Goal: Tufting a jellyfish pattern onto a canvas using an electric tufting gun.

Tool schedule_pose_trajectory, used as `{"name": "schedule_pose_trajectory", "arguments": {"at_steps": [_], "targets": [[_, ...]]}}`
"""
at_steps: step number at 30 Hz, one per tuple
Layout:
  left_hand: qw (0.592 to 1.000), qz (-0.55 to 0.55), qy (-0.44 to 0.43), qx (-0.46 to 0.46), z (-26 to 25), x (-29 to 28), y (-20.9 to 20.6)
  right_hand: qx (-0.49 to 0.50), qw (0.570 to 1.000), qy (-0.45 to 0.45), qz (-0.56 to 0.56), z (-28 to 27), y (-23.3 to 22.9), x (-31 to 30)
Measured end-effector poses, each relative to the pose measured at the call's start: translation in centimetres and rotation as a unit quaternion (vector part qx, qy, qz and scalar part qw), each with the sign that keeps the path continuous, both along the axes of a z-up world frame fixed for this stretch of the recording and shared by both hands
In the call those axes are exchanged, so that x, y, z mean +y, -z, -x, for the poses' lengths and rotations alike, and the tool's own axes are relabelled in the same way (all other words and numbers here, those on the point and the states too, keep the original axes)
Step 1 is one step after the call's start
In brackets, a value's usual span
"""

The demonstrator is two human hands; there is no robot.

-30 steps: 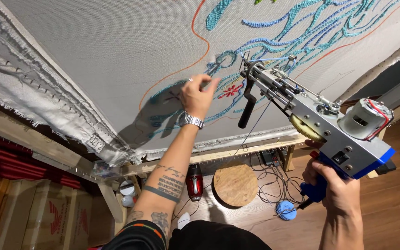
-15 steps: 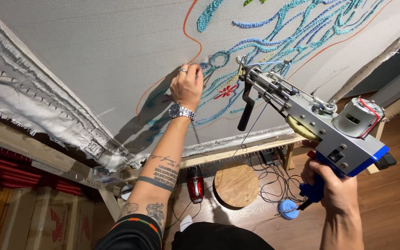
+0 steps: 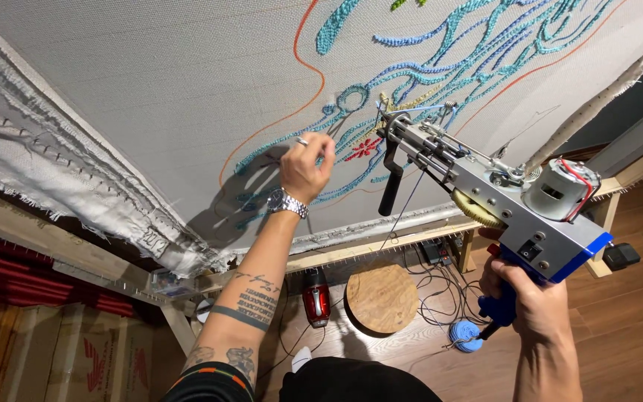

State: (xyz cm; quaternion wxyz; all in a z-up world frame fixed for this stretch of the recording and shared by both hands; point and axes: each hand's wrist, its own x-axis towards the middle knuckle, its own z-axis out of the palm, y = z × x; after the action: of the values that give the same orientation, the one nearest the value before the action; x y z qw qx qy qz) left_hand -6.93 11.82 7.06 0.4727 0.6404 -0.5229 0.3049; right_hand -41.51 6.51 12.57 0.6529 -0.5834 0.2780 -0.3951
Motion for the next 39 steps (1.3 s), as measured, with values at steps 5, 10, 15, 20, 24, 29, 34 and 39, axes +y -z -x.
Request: {"name": "schedule_pose_trajectory", "arguments": {"at_steps": [5,10,15,20,24,29,34,39], "targets": [[0.983,-0.155,0.05,0.083,1.2,-1.0,3.1,0.006,1.0,-0.021,-0.005,0.0,0.1,-0.4],[0.845,-0.365,0.218,0.325,5.7,-1.3,0.9,-0.005,0.996,-0.04,-0.08,0.3,2.1,-1.4],[0.666,-0.195,0.418,0.586,7.5,-4.3,5.0,-0.019,0.994,-0.075,-0.079,0.9,3.8,-2.5],[0.674,-0.169,0.384,0.608,7.7,-3.8,4.7,-0.008,0.996,-0.068,-0.049,1.1,4.2,-3.4],[0.731,-0.167,0.403,0.524,8.0,-2.8,1.9,0.009,0.997,-0.055,-0.055,-0.2,1.8,-2.3],[0.745,-0.178,0.387,0.513,7.6,-3.0,2.0,0.0,0.995,-0.061,-0.082,-0.4,2.1,-2.4],[0.74,-0.168,0.382,0.528,7.4,-3.2,2.1,-0.004,0.994,-0.087,-0.062,-0.4,2.0,-2.7],[0.748,-0.193,0.351,0.529,7.7,-2.5,0.5,-0.003,0.994,-0.104,-0.037,-0.5,1.8,-2.7]]}}
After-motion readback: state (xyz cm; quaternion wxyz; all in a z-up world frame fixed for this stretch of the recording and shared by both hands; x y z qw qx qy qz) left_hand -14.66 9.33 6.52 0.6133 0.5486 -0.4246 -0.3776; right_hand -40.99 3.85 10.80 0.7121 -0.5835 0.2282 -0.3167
